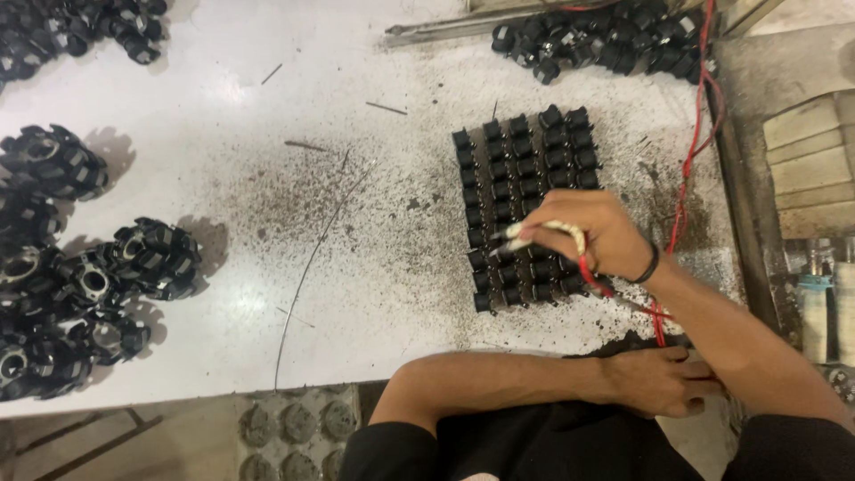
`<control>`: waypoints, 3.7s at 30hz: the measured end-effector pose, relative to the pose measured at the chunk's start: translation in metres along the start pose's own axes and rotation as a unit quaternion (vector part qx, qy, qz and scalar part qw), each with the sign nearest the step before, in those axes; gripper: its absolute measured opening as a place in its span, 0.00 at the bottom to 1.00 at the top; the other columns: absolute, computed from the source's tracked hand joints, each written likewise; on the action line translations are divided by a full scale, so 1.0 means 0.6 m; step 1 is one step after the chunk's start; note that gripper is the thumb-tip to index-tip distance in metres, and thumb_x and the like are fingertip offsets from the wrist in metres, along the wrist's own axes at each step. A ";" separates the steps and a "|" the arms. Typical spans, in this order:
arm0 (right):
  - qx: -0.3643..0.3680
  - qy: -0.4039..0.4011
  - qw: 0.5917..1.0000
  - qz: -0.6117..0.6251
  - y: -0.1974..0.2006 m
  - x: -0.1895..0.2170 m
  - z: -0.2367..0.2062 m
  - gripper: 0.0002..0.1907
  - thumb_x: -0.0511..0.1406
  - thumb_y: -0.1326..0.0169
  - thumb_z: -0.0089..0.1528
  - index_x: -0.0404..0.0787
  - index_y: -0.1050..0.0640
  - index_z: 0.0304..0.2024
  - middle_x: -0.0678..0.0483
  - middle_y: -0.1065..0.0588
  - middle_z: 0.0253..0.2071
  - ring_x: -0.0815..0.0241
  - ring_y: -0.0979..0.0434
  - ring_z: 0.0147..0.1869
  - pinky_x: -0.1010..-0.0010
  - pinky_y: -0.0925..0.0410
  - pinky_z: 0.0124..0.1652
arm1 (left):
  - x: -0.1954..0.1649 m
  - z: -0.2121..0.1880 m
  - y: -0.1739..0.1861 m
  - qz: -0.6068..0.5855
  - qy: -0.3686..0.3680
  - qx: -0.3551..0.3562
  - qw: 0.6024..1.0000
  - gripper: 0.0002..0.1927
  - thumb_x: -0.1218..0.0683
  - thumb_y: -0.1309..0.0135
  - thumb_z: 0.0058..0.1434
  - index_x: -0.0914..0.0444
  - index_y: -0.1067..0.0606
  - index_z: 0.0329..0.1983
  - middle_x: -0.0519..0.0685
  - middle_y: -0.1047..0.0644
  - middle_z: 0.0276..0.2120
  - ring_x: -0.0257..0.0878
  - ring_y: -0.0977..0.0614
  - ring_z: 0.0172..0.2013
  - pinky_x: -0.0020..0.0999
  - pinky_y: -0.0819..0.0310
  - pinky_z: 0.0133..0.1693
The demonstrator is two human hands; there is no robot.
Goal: The person uses a small handheld tool with a red cord to trim or finish each black plastic part arranged in a grid on the workbench, then moves parts from plastic trays and piles aside. The person then snaps the black plastic links together one at a time to build a connected strip of parts on the bench.
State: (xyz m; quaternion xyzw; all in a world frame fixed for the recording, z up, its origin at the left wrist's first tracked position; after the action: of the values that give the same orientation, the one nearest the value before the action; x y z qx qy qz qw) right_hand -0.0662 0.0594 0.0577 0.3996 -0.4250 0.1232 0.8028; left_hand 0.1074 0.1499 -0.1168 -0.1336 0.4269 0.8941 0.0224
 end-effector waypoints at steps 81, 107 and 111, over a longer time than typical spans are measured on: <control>-0.021 -0.020 0.995 -0.091 0.015 -0.090 0.122 0.05 0.33 0.36 0.62 0.37 0.17 0.37 0.50 0.21 0.32 0.58 0.21 0.33 0.68 0.31 0.34 | -0.025 0.060 0.419 0.036 0.210 -0.186 0.959 0.08 0.59 0.48 0.62 0.68 0.28 0.42 0.54 0.28 0.21 0.44 0.22 0.18 0.41 0.32 0.18; -0.006 -0.017 0.996 -0.092 0.039 -0.110 0.163 0.06 0.33 0.35 0.61 0.36 0.17 0.38 0.50 0.20 0.33 0.59 0.20 0.34 0.69 0.31 0.35 | -0.024 0.062 0.472 0.065 0.211 -0.182 0.958 0.11 0.59 0.48 0.65 0.69 0.28 0.49 0.52 0.27 0.25 0.43 0.20 0.24 0.37 0.29 0.22; -0.027 -0.010 0.996 -0.082 0.061 -0.109 0.179 0.04 0.32 0.38 0.65 0.37 0.17 0.41 0.50 0.20 0.35 0.61 0.19 0.37 0.70 0.31 0.37 | -0.023 0.055 0.486 0.070 0.216 -0.202 0.953 0.09 0.59 0.48 0.68 0.67 0.27 0.50 0.49 0.27 0.26 0.39 0.21 0.24 0.34 0.31 0.22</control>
State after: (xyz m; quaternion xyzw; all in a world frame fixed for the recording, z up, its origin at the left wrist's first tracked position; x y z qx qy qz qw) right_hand -0.1881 0.0122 0.0606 0.4128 -0.4020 0.0415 0.8163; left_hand 0.0685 -0.0083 0.1274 -0.2955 0.2406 0.9106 -0.1602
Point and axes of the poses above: each hand's wrist, its own z-axis towards the middle knuckle, its own y-axis out of the back of the hand, x = y × z, the point moved 1 cm from there along z, towards the middle knuckle
